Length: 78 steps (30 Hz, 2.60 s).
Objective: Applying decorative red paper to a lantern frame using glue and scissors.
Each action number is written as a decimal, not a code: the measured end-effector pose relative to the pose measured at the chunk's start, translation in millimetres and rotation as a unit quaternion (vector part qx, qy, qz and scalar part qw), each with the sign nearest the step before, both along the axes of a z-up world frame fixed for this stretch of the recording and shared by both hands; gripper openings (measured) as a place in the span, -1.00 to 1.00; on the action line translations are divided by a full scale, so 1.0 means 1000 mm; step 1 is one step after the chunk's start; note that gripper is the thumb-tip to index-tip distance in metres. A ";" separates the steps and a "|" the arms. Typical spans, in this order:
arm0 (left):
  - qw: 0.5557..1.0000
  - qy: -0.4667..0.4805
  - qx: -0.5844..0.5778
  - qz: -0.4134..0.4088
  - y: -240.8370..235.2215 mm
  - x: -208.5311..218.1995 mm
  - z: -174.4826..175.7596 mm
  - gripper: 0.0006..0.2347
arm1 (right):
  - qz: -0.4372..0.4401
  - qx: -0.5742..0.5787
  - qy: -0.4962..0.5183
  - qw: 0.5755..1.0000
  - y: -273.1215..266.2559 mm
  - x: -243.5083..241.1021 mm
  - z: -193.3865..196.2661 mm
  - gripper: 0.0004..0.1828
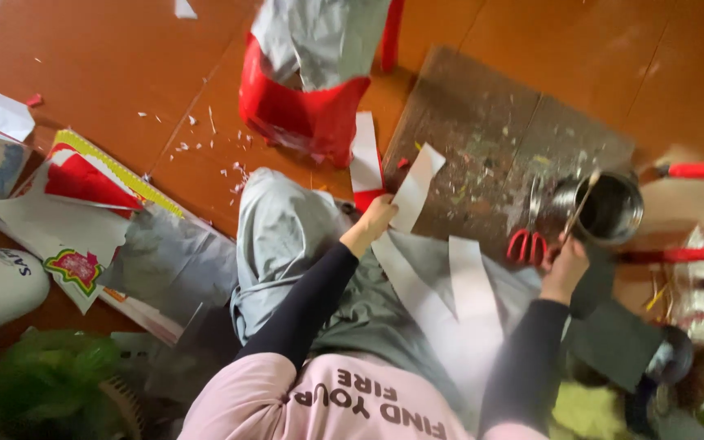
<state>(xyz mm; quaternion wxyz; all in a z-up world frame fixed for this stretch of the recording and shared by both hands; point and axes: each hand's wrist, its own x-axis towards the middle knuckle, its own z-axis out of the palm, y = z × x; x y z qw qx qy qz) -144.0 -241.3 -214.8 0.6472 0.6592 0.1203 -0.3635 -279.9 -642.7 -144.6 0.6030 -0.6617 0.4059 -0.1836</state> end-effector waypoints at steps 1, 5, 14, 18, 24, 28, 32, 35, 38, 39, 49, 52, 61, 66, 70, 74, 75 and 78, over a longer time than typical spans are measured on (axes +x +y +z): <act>1.000 0.013 0.002 -0.008 -0.001 0.001 -0.026 -0.75 | -0.008 0.002 0.013 1.000 0.018 0.005 0.017 -0.82; 1.000 0.009 -0.029 -0.002 -0.002 -0.002 -0.051 -0.74 | 0.044 0.028 -0.011 0.999 0.063 0.014 0.044 -0.78; 0.987 0.114 -0.104 0.045 -0.004 0.010 -0.031 -0.61 | 0.379 -0.393 0.198 0.814 0.191 0.068 0.040 -0.54; 0.984 0.135 -0.112 0.009 0.000 0.010 -0.011 -0.61 | 0.346 -0.469 0.141 0.800 0.210 0.097 0.002 -0.55; 0.989 0.126 -0.073 -0.028 -0.007 0.008 -0.106 -0.86 | 0.352 -0.467 0.129 0.801 0.227 0.045 0.000 -0.55; 0.981 0.163 -0.106 0.011 -0.009 0.003 -0.118 -0.90 | 0.378 -0.418 0.186 0.805 0.260 -0.006 0.078 -0.65; 0.954 0.221 -0.197 0.046 -0.006 -0.001 -0.141 -0.92 | 0.402 -0.339 0.202 0.826 0.280 -0.045 0.093 -0.66; 0.967 0.198 -0.154 0.048 -0.004 0.003 -0.119 -0.87 | 0.394 -0.290 0.172 0.855 0.289 -0.064 0.087 -0.65; 0.970 0.197 -0.129 0.052 -0.001 0.010 -0.091 -0.79 | 0.381 -0.297 0.159 0.861 0.279 -0.080 0.076 -0.64; 0.963 0.213 -0.149 0.064 0.000 0.010 -0.082 -0.75 | 0.378 -0.314 0.181 0.852 0.273 -0.085 0.072 -0.64; 0.972 0.181 -0.152 0.009 0.004 0.004 -0.078 -0.69 | 0.328 -0.426 0.132 0.833 0.225 0.032 0.036 -0.42; 0.982 0.141 -0.123 -0.008 0.007 0.000 -0.073 -0.69 | 0.291 -0.351 0.092 0.885 0.231 0.079 -0.005 -0.49; 0.968 -0.222 0.059 -0.100 0.028 -0.021 -0.048 -0.56 | 0.286 -0.284 0.168 0.900 0.229 0.080 -0.015 -0.42; 0.956 -0.258 0.061 -0.127 0.026 -0.018 -0.042 -0.62 | 0.216 -0.279 0.098 0.931 0.185 0.067 -0.047 -0.46; 0.947 -0.305 0.045 -0.088 0.023 -0.018 -0.030 -0.63 | 0.095 0.016 -0.080 0.992 0.144 0.079 0.044 -0.66; 0.948 -0.297 0.092 -0.072 0.017 -0.009 -0.023 -0.72 | -0.051 0.275 -0.345 0.896 0.002 0.041 -0.041 -0.95; 0.950 -0.294 0.086 -0.068 0.015 -0.006 -0.027 -0.75 | -0.063 0.369 -0.426 0.824 -0.051 0.069 -0.070 -0.86; 0.987 -0.150 0.022 -0.046 0.016 -0.007 -0.001 -0.84 | -0.094 0.465 -0.473 0.743 -0.055 0.051 -0.058 -0.74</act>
